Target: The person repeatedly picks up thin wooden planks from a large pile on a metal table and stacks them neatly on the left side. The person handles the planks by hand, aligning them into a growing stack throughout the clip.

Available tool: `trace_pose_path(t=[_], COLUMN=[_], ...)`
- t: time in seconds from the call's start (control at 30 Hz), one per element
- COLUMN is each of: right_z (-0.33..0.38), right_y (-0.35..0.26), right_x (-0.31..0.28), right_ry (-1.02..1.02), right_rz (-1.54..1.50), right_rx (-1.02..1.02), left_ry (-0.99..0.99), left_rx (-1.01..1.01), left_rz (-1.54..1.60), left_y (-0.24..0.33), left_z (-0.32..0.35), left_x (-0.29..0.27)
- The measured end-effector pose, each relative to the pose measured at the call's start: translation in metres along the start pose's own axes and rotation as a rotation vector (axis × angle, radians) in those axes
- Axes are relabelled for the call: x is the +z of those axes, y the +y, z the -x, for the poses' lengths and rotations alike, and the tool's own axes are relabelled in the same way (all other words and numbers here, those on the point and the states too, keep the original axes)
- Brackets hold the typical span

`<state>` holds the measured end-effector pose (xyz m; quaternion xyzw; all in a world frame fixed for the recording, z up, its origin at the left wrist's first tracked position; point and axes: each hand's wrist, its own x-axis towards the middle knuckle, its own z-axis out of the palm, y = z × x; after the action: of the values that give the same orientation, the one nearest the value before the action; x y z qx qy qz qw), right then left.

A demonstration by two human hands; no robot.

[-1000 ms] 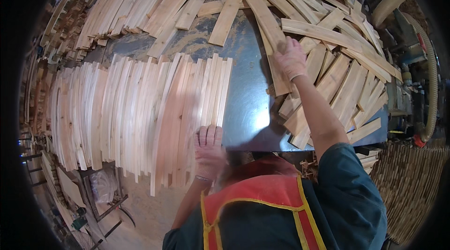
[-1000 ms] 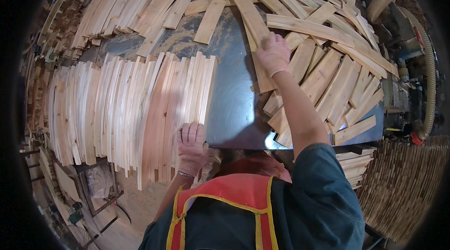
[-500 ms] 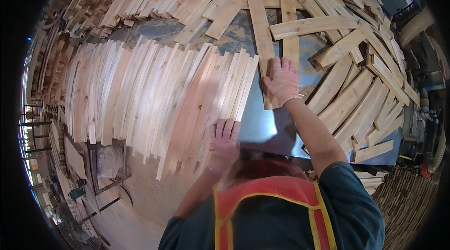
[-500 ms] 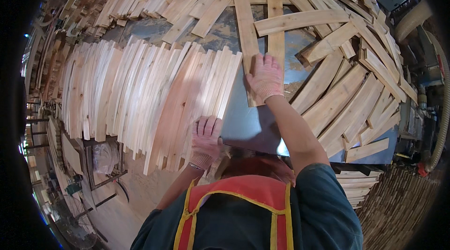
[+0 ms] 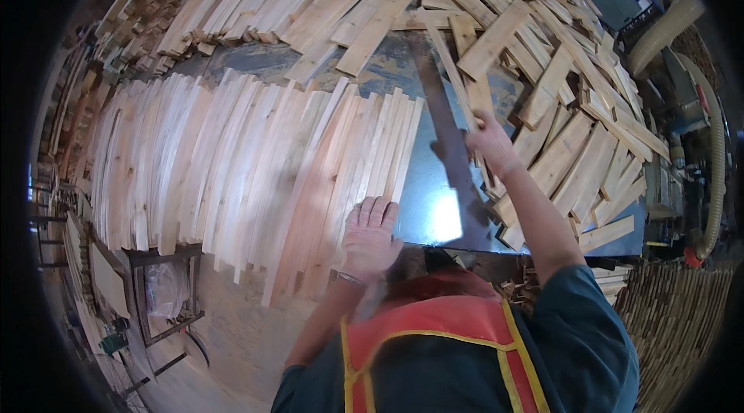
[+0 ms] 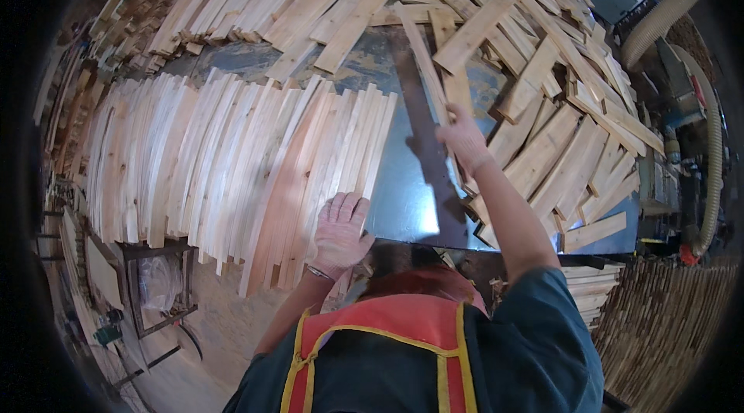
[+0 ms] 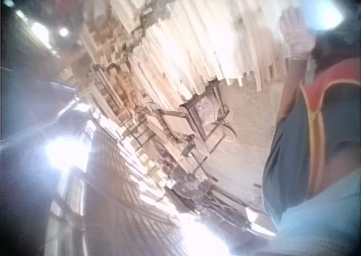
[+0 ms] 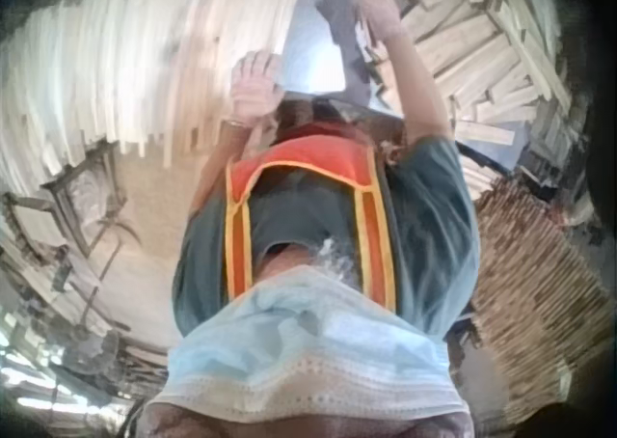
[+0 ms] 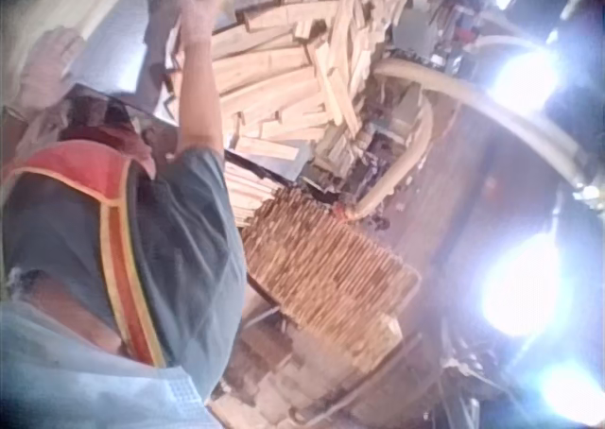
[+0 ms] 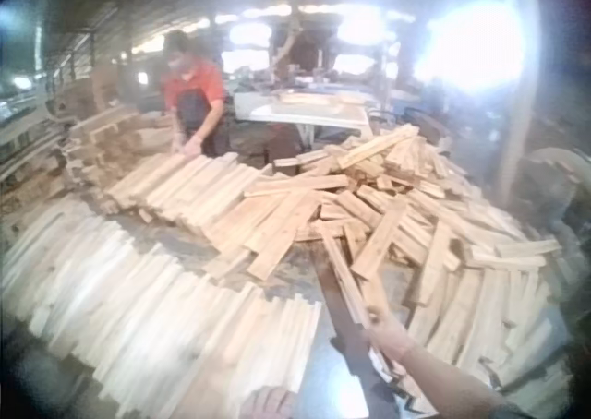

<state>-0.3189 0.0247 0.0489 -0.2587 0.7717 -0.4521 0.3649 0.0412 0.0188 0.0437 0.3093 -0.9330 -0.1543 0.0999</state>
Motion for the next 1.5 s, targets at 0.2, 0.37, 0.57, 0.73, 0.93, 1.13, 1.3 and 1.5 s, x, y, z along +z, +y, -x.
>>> trace_pose_path(t=[0.2, 0.37, 0.57, 0.73, 0.93, 1.13, 1.3, 1.5], right_z=[0.108, 0.1, -0.073, -0.095, -0.044, 0.059, 0.158, 0.209], right_y=[-0.013, -0.071, -0.044, 0.02, 0.006, -0.039, 0.038, 0.073], right_x=[-0.034, -0.007, -0.121, -0.181, -0.13, -0.131, -0.138, -0.118], right_ry=[-0.231, -0.251, 0.629, 0.641, 0.457, 0.204, 0.238, 0.186], right_rz=[0.59, 0.632, 0.965, 1.17, 1.323, 1.36, 1.537, 1.298], right_rx=[-0.679, -1.626, -0.882, 0.216, 0.203, -0.044, -0.185, 0.145], left_ry=[0.067, -0.61, -0.394, 0.089, -0.179, -0.371, -0.328, -0.16], left_rx=[0.243, 0.037, -0.671, -0.41, -0.989, -0.7, -0.851, -0.695], left_rz=[-0.246, -0.101, -0.093, -0.669, -0.289, -0.429, -0.141, -0.262], left_y=[0.036, 0.037, 0.016, -0.06, -0.071, -0.085, -0.072, -0.122], left_z=[-0.022, -0.049, -0.019, 0.01, -0.003, 0.036, -0.001, 0.05], left_x=[-0.131, -0.197, -0.135, -0.063, -0.094, -0.073, -0.126, -0.099])
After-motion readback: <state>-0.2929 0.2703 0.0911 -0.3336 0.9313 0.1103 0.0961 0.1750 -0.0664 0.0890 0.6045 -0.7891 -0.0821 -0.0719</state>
